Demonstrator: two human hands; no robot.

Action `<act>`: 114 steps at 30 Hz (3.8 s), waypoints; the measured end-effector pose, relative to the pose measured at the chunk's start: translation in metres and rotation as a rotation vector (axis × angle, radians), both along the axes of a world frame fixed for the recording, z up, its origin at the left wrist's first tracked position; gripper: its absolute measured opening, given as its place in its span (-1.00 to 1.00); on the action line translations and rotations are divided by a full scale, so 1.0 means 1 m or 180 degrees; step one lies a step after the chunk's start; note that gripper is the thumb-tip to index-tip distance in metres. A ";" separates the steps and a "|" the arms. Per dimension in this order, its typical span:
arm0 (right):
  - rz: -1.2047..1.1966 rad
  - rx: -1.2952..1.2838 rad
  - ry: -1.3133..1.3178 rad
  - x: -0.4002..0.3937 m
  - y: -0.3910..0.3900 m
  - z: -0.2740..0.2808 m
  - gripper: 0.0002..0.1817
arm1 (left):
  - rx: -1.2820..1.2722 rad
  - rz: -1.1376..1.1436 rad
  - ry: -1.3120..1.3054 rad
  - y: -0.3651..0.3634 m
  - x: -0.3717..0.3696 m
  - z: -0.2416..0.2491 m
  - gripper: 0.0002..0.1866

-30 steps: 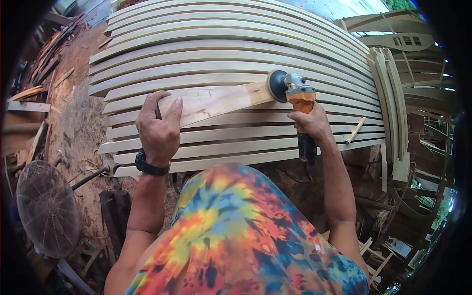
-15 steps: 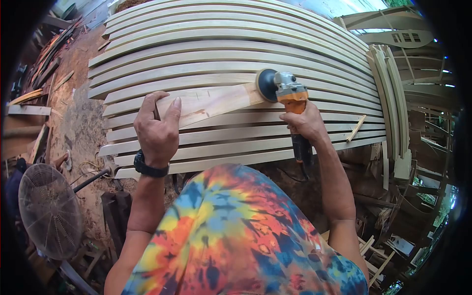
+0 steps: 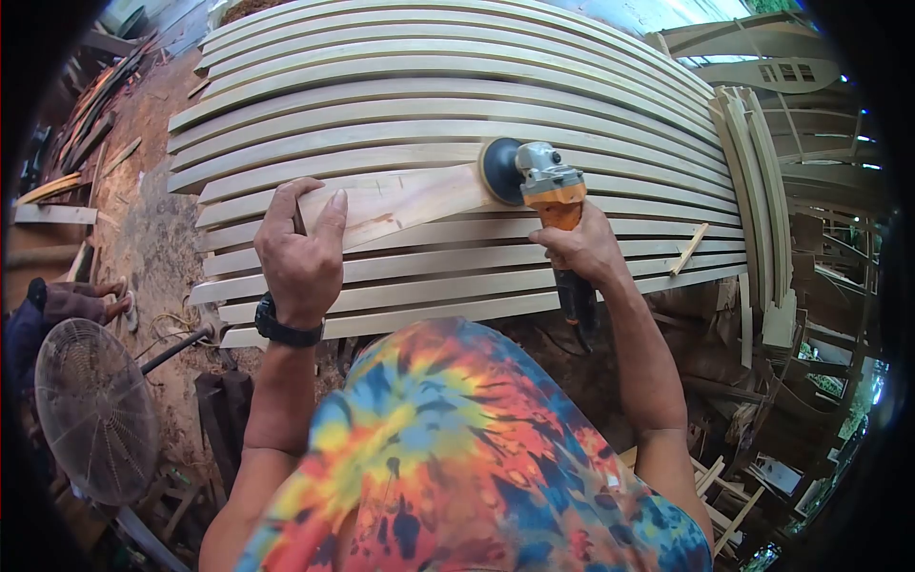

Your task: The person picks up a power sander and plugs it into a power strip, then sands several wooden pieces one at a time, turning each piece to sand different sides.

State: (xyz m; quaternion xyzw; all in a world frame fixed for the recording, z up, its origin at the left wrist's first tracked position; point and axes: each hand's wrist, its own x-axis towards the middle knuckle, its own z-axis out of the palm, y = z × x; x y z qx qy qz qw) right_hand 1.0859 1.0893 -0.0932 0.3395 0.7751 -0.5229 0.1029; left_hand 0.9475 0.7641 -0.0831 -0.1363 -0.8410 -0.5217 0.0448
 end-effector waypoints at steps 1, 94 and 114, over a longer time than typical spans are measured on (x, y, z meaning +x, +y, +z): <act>0.0022 0.0028 -0.0025 -0.001 -0.004 0.004 -0.52 | 0.0039 -0.0008 0.0009 0.000 0.001 0.000 -0.77; -0.0243 -0.0044 -0.0072 0.012 0.046 0.003 -0.65 | -0.0061 0.0108 0.0260 0.002 -0.011 0.001 -0.75; 0.0242 -0.0021 -0.0029 0.005 -0.005 0.004 -0.53 | -0.0159 0.0039 0.0083 0.008 -0.008 0.007 -0.77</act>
